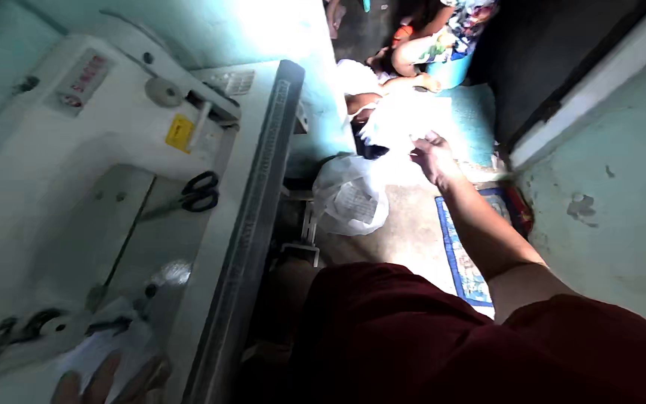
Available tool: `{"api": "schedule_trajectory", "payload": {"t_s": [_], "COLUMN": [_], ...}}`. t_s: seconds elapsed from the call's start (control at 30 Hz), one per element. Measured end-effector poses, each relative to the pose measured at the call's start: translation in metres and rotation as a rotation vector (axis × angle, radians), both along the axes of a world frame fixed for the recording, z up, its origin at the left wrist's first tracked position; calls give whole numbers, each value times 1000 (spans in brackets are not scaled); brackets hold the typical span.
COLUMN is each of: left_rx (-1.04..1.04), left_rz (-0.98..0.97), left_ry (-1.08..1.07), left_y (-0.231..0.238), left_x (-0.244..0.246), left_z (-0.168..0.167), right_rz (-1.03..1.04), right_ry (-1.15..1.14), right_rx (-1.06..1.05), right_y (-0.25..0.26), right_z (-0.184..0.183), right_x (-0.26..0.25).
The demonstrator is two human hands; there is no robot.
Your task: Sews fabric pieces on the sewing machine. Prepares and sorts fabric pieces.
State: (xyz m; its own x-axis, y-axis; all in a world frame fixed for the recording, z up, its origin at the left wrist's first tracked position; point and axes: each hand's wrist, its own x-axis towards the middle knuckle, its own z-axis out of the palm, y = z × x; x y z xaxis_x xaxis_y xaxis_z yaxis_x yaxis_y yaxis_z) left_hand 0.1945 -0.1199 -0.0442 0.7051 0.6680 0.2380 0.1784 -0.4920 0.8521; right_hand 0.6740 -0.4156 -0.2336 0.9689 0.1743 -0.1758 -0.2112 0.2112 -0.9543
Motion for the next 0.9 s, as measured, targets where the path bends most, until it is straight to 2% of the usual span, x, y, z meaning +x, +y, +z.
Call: {"api": "schedule_trajectory", "payload": {"t_s": [0.07, 0.17, 0.27, 0.37, 0.47, 0.57, 0.63, 0.7, 0.8, 0.9], "left_rx": [112, 319, 452, 507, 575, 543, 510, 537, 501, 552], "left_rz": [33, 195, 319, 346, 273, 162, 160, 246, 366, 352], "left_ry": [15, 156, 387, 519, 520, 562, 626, 712, 939, 962], "left_y": [4, 17, 48, 79, 108, 131, 130, 108, 59, 57], "left_x": [-19, -54, -86, -105, -102, -88, -80, -67, -48, -44], "left_z": [5, 12, 10, 7, 0, -16, -32, -39, -24, -16], "right_rz": [56, 244, 384, 561, 754, 946, 1062, 1124, 1177, 1336], "right_ry": [81, -111, -553, -992, -1323, -1534, -1613, -1651, -1696, -1696], "right_rx": [-276, -422, -415, -377, -268, -124, -86, -103, -155, -315], "right_y": [8, 53, 101, 154, 197, 238, 259, 272, 287, 296], "right_z": [-15, 0, 41, 93, 128, 138, 140, 144, 144, 147], "right_x": [5, -27, -64, -112, -174, -229, -256, -275, -291, -300]}}
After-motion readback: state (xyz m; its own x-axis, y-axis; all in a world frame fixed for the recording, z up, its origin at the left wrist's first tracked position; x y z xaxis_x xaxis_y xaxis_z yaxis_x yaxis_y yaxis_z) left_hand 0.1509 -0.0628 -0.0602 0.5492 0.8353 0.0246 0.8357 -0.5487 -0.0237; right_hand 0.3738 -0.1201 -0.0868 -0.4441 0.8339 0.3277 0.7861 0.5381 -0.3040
